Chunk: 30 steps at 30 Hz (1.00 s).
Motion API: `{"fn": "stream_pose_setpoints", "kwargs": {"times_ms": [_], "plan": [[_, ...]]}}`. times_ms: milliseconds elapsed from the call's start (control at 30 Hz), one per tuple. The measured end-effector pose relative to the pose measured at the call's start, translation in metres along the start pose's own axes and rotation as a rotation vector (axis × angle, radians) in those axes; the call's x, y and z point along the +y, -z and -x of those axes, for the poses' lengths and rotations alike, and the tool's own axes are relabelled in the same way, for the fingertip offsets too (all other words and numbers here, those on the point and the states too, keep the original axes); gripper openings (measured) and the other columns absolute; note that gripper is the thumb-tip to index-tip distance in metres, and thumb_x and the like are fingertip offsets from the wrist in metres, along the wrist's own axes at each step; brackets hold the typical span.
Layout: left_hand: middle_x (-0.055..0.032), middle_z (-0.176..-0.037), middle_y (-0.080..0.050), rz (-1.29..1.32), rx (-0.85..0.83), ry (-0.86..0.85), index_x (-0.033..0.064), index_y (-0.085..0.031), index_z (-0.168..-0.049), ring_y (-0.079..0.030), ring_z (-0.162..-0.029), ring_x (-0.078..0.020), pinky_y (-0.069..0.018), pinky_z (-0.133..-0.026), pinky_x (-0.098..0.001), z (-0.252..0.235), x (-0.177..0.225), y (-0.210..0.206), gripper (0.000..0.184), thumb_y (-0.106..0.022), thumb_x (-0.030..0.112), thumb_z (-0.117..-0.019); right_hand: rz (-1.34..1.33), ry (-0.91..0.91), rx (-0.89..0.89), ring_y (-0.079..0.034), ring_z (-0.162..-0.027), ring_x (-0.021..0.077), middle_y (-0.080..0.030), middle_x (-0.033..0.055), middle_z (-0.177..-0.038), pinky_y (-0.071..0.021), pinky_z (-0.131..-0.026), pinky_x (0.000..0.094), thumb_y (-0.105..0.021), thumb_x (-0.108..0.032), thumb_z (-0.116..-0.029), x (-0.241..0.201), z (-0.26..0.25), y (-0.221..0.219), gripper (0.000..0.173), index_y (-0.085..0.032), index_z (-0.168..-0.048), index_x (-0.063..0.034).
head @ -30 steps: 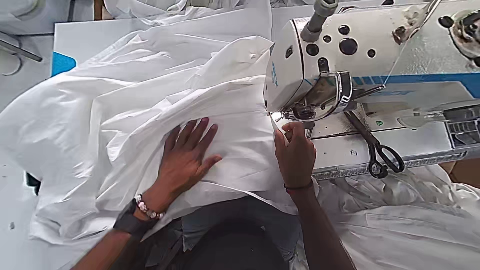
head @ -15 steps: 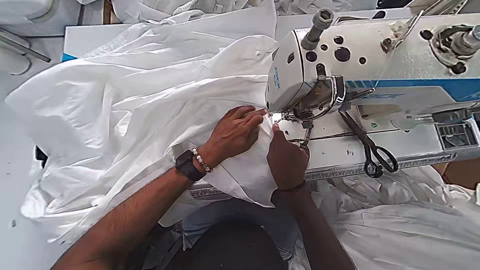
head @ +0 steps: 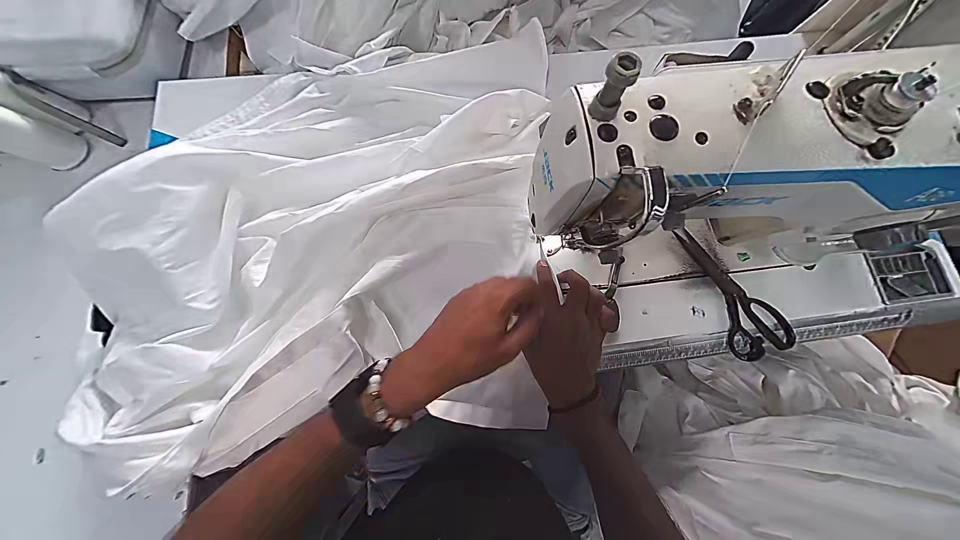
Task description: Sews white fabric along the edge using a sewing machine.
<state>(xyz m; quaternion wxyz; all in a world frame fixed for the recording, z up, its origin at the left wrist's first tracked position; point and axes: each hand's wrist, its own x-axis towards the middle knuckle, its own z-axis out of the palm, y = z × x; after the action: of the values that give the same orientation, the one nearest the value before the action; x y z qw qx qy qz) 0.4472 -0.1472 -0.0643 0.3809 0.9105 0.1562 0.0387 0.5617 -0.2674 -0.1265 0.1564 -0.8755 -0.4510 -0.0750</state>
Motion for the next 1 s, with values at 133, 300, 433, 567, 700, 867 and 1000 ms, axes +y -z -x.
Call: {"fn": "stream_pose_setpoints", "kwargs": {"times_ms": [133, 300, 433, 567, 700, 867, 1000], "plan": [[0.001, -0.141, -0.063, -0.329, 0.391, -0.08, 0.0169, -0.071, -0.125, -0.05, -0.139, -0.0214, -0.0419, -0.112, -0.0442, -0.047, -0.052, -0.035, 0.031, -0.049, 0.026, -0.1042, -0.275, -0.051, 0.054, -0.067, -0.102, 0.0297, -0.07, 0.0112, -0.111, -0.0561, -0.083, 0.0471, -0.061, -0.02, -0.097, 0.05, -0.015, 0.029, 0.023, -0.078, -0.112, -0.0155], [0.0062, -0.147, -0.06, -0.436, 0.296, -0.262, 0.0231, -0.07, -0.132, -0.045, -0.145, -0.0252, -0.036, -0.117, -0.0493, -0.039, -0.071, -0.021, 0.037, -0.047, 0.03, -0.1043, -0.239, 0.001, -0.077, -0.065, -0.1, 0.0295, -0.068, 0.0102, -0.109, -0.0546, -0.08, 0.048, -0.061, -0.017, -0.0961, 0.1, -0.036, 0.027, 0.026, -0.079, -0.115, -0.0237], [0.0075, -0.146, -0.061, -0.417, 0.228, -0.311, 0.0247, -0.068, -0.136, -0.044, -0.145, -0.0232, -0.0352, -0.118, -0.0472, -0.043, -0.078, -0.01, 0.039, -0.046, 0.029, -0.1044, -0.212, 0.078, 0.027, -0.065, -0.093, 0.0276, -0.068, 0.0095, -0.101, -0.0551, -0.075, 0.0421, -0.063, -0.027, -0.0992, 0.061, -0.039, 0.003, 0.023, -0.078, -0.115, -0.0221], [0.0071, -0.145, -0.061, -0.416, 0.198, -0.332, 0.0245, -0.067, -0.138, -0.044, -0.144, -0.0223, -0.0342, -0.117, -0.0464, -0.045, -0.083, -0.005, 0.04, -0.045, 0.029, -0.1049, -0.26, 0.192, 0.138, -0.064, -0.108, 0.0209, -0.072, -0.0007, -0.12, -0.0512, -0.089, 0.0404, -0.06, -0.02, -0.1007, 0.036, -0.026, -0.005, 0.025, -0.077, -0.118, -0.0224], [0.0104, -0.147, -0.059, -0.421, 0.154, -0.409, 0.0304, -0.065, -0.14, -0.044, -0.143, -0.0199, -0.0346, -0.115, -0.0462, -0.052, -0.096, 0.003, 0.04, -0.044, 0.035, -0.1056, -0.21, 0.292, 0.074, -0.056, -0.131, 0.0163, -0.067, -0.0122, -0.137, -0.0414, -0.104, 0.0427, -0.052, -0.014, -0.0976, 0.03, -0.006, -0.008, 0.039, -0.074, -0.127, -0.0286], [0.0105, -0.146, -0.059, -0.478, 0.09, -0.495, 0.0405, -0.064, -0.139, -0.046, -0.138, -0.0241, -0.0344, -0.11, -0.0482, -0.061, -0.103, 0.013, 0.04, -0.045, 0.037, -0.1036, -0.102, 0.177, 0.181, -0.064, -0.115, 0.0125, -0.074, -0.0128, -0.123, -0.0414, -0.098, 0.0398, -0.056, -0.016, -0.0969, 0.025, 0.0, -0.012, 0.032, -0.08, -0.115, -0.0274], [0.0026, -0.141, -0.062, -0.467, 0.152, -0.443, 0.038, -0.067, -0.136, -0.046, -0.136, -0.0273, -0.0332, -0.11, -0.0502, -0.056, -0.09, 0.001, 0.039, -0.048, 0.042, -0.1025, -0.102, 0.09, 0.245, -0.066, -0.099, 0.0151, -0.077, -0.0088, -0.11, -0.0434, -0.088, 0.0394, -0.058, -0.018, -0.0951, 0.025, -0.001, -0.009, 0.026, -0.081, -0.104, -0.0233]]}}
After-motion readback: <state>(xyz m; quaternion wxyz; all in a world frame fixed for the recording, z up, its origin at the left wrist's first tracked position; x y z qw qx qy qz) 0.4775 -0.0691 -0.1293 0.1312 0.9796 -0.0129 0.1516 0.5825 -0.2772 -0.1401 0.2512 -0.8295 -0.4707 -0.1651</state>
